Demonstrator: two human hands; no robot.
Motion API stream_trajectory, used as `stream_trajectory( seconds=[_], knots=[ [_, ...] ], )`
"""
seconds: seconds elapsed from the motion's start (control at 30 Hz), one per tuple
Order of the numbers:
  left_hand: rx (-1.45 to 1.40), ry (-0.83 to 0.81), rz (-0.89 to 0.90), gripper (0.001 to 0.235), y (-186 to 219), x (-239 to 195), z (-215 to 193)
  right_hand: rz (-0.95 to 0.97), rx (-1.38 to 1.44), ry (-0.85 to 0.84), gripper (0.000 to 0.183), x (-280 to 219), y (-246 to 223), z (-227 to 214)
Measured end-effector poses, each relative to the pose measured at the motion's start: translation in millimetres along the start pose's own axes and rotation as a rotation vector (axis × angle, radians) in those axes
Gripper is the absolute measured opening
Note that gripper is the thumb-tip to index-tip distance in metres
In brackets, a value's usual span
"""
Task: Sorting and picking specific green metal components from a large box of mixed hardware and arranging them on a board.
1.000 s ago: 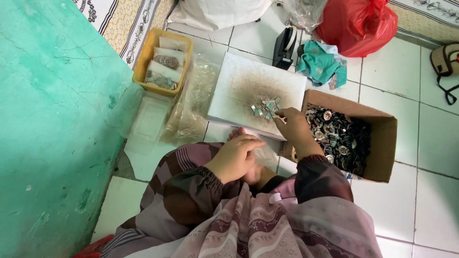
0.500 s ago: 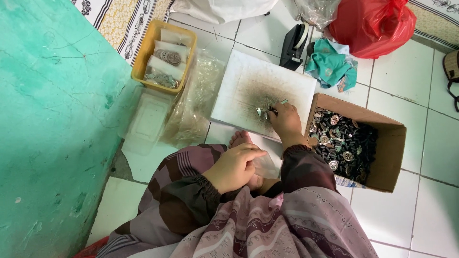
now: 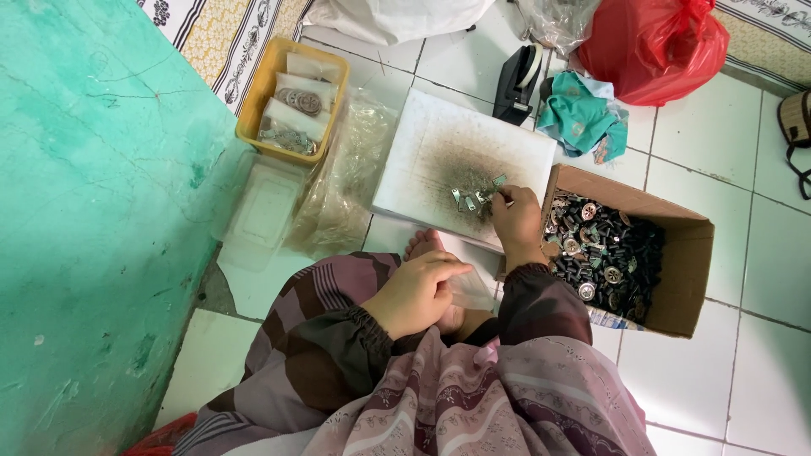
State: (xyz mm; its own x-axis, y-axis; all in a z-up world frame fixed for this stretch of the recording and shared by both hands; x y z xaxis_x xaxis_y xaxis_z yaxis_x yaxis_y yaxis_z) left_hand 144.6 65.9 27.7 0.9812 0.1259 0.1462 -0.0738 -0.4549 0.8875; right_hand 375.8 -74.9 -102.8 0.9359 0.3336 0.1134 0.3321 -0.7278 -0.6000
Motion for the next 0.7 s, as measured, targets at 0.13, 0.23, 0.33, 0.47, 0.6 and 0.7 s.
stream_trajectory(
  seconds=[0.13, 0.23, 0.33, 0.47, 0.6, 0.7],
  knots=[
    [0.002, 0.017, 0.016, 0.045, 2.8, -1.4, 1.0, 0.224, 0.232, 0.019, 0.021, -20.0, -4.1, -23.8],
    [-0.005, 0.014, -0.009, 0.046, -1.8, -3.0, 6.2, 0.354, 0.435, 0.029, 0.016, -61.2, -52.4, -66.0],
    [0.027, 0.044, -0.023, 0.048, -8.4, -0.4, 13.7, 0.116, 0.789, 0.146, 0.007, -91.9, -94.0, -112.5],
    [0.037, 0.038, -0.041, 0.046, -13.4, 1.8, 32.7, -0.359, 0.554, 0.025, 0.014, -139.3, -158.1, -155.4],
    [0.047, 0.018, -0.046, 0.046, 2.1, -2.3, 41.5, -0.690, 0.016, -0.041, 0.018, -174.0, -180.0, -145.3],
    [-0.009, 0.007, -0.034, 0.045, 18.3, -6.5, 37.8, -0.663, -0.027, -0.018, 0.024, -179.9, -186.7, -155.9]
  ],
)
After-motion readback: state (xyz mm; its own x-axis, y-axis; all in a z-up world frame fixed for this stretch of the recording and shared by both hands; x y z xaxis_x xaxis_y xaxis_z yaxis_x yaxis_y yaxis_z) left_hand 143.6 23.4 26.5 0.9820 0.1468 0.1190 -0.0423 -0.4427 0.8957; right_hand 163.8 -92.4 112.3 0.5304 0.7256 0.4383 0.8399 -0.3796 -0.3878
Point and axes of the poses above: each hand's wrist, its own x-axis towards the middle knuckle, its own z-axis out of the palm, y = z × x, the point moved 10 cm from there along x, towards the middle knuckle, and after that the axes turned 3 degrees about -z, right-handed, at the moved point
